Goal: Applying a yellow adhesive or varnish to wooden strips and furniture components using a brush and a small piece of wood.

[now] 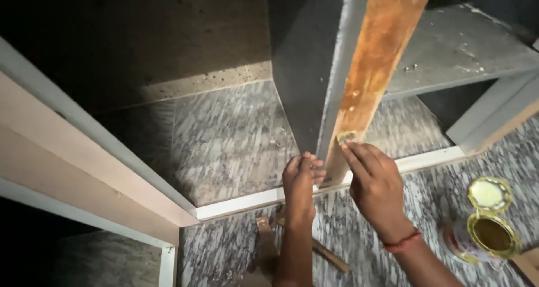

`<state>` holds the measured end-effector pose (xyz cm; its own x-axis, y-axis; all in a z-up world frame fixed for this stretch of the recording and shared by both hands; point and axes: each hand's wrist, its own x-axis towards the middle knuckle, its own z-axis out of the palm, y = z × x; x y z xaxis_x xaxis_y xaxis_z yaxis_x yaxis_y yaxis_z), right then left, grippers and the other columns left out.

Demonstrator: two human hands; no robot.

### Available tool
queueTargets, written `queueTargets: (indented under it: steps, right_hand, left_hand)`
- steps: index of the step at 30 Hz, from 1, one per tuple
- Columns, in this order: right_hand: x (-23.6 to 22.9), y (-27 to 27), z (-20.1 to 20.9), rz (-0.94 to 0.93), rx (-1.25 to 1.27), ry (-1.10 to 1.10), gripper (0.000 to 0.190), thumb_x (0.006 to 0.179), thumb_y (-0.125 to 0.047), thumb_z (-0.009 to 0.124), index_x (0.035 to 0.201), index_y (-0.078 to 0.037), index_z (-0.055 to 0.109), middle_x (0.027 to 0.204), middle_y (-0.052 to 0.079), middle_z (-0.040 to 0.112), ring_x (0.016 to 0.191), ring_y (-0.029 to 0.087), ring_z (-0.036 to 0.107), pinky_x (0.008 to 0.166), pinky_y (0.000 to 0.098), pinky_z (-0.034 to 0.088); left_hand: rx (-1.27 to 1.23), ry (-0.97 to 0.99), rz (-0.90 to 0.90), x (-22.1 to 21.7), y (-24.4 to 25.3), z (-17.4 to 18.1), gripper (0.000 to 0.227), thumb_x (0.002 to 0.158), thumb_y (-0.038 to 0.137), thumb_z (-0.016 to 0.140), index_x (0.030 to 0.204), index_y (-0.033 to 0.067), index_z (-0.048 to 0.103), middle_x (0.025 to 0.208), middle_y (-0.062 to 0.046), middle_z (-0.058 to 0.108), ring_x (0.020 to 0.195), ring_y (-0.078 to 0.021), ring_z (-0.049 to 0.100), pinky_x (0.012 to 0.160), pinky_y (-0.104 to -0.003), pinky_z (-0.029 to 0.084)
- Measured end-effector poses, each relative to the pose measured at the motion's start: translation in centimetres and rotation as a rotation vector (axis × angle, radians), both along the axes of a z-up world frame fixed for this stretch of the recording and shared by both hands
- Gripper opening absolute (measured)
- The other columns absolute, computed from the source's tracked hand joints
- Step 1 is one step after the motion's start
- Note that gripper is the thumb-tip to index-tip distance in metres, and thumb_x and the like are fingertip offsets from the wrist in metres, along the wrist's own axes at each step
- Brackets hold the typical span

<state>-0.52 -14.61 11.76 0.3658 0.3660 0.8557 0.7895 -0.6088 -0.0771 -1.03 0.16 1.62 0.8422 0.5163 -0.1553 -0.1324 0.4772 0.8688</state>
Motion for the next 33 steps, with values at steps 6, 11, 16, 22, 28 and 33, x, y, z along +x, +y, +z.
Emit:
queueTargets:
  steps: [6,11,16,22,28,33]
  right_hand:
    - [0.8,-1.0,7.8,0.049,-0.016,-0.094,0.053,0.087,0.016,0.059,0.136,-0.002,0.067,0.125,0.014,0.067,0.116,0.035,0.064,0.097,0.0471,0.052]
    - [1.7,1.7,3.4,0.080,0.087,-0.055,0.052,0.087,0.014,0.059,0.137,-0.001,0.066,0.127,0.017,0.067,0.113,0.034,0.064,0.093,0.0467,0.052]
    - [0.2,0.3,-4.5,0.042,-0.041,0.071,0.052,0.076,0.010,0.059,0.126,-0.003,0.067,0.125,0.015,0.070,0.117,0.033,0.066,0.096,0.0462,0.053]
    - [2.3,-2.0,4.9,0.010,-0.023,0.128,0.044,0.094,0.004,0.060,0.136,-0.004,0.068,0.119,0.012,0.072,0.098,0.028,0.064,0.086,0.0450,0.051]
    - [4.9,-1.0,-1.3,-0.029,0.006,-0.140,0.042,0.096,0.011,0.056,0.135,0.001,0.066,0.137,0.017,0.066,0.130,0.034,0.062,0.105,0.0459,0.052]
    - [2.5,-3.4,-8.2,-0.013,-0.075,0.078,0.054,0.083,0.012,0.054,0.134,0.000,0.066,0.135,0.015,0.066,0.128,0.034,0.062,0.104,0.0455,0.050]
  left_hand:
    - [-0.037,-0.045,-0.010,1.1,0.1,-2.2,0.028,0.103,0.028,0.060,0.103,0.0008,0.065,0.086,-0.008,0.071,0.069,-0.0139,0.063,0.064,-0.028,0.051]
    - [-0.027,0.042,0.006,0.3,0.0,-0.3,0.021,0.100,0.025,0.060,0.104,0.0049,0.066,0.087,-0.005,0.072,0.069,-0.0139,0.066,0.064,-0.028,0.052]
    - [-0.054,0.013,0.002,1.1,0.6,-2.1,0.023,0.100,0.025,0.060,0.103,0.0028,0.066,0.088,-0.007,0.072,0.069,-0.0150,0.065,0.063,-0.029,0.051]
    - [-0.061,-0.021,0.009,1.1,0.4,-2.3,0.023,0.101,0.026,0.061,0.103,0.0038,0.065,0.090,-0.008,0.072,0.069,-0.0149,0.065,0.064,-0.028,0.053]
    - [-0.010,0.005,0.116,1.2,0.7,-2.8,0.017,0.099,0.020,0.060,0.103,0.0045,0.067,0.090,-0.005,0.071,0.071,-0.0114,0.064,0.063,-0.025,0.052]
    - [-0.145,-0.097,0.210,1.3,1.2,-3.6,0.018,0.103,0.017,0.063,0.102,-0.0008,0.067,0.089,-0.007,0.068,0.073,-0.0113,0.059,0.061,-0.024,0.047]
